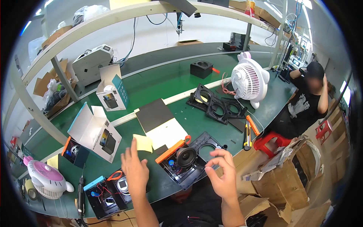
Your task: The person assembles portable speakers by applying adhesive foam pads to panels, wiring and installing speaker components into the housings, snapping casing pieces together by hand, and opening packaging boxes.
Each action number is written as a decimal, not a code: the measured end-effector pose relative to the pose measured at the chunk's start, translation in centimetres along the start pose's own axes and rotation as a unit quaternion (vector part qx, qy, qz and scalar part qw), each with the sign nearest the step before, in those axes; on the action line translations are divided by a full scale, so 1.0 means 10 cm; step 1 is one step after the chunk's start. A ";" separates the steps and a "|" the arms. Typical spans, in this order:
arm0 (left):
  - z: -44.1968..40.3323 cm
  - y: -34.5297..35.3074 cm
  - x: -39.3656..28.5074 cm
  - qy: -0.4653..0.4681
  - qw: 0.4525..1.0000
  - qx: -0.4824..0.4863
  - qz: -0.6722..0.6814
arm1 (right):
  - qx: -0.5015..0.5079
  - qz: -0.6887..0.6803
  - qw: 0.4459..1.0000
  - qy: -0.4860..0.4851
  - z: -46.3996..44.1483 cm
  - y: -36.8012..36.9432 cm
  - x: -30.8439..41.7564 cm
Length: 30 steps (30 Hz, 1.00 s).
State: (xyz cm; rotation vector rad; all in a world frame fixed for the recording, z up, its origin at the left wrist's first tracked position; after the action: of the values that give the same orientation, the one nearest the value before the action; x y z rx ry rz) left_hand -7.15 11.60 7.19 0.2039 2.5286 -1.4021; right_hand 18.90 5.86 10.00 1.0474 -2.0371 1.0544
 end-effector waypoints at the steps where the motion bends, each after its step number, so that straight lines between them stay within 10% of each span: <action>1: 0.04 -0.02 -0.01 0.004 1.000 -0.029 0.007 | 0.012 -0.020 1.000 0.013 -0.03 0.03 -0.06; 3: 0.09 -0.10 -0.04 0.011 0.996 -0.085 0.020 | 0.037 -0.028 0.999 0.016 -0.12 0.05 -0.10; 8: 0.02 -0.40 -0.68 -0.032 0.875 0.195 0.442 | 0.101 0.025 0.993 -0.053 -0.47 0.11 0.05; 30: -0.12 -0.02 -0.74 -0.165 0.840 0.177 0.486 | 0.148 0.054 0.987 0.045 -0.83 0.43 -0.21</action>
State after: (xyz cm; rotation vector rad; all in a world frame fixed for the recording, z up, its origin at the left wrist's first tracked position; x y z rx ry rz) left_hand -0.24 12.49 10.01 1.0354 1.4448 -1.2489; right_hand 17.61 15.30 10.87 1.0203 -1.9214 1.4681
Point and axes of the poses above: each hand's wrist, its own z-axis away from the middle knuckle, its own y-axis out of the palm, x = y × z, the point moved 2 cm from there along -z, towards the middle knuckle, and after that the axes turned 3 degrees about y, right-handed, at the moved point
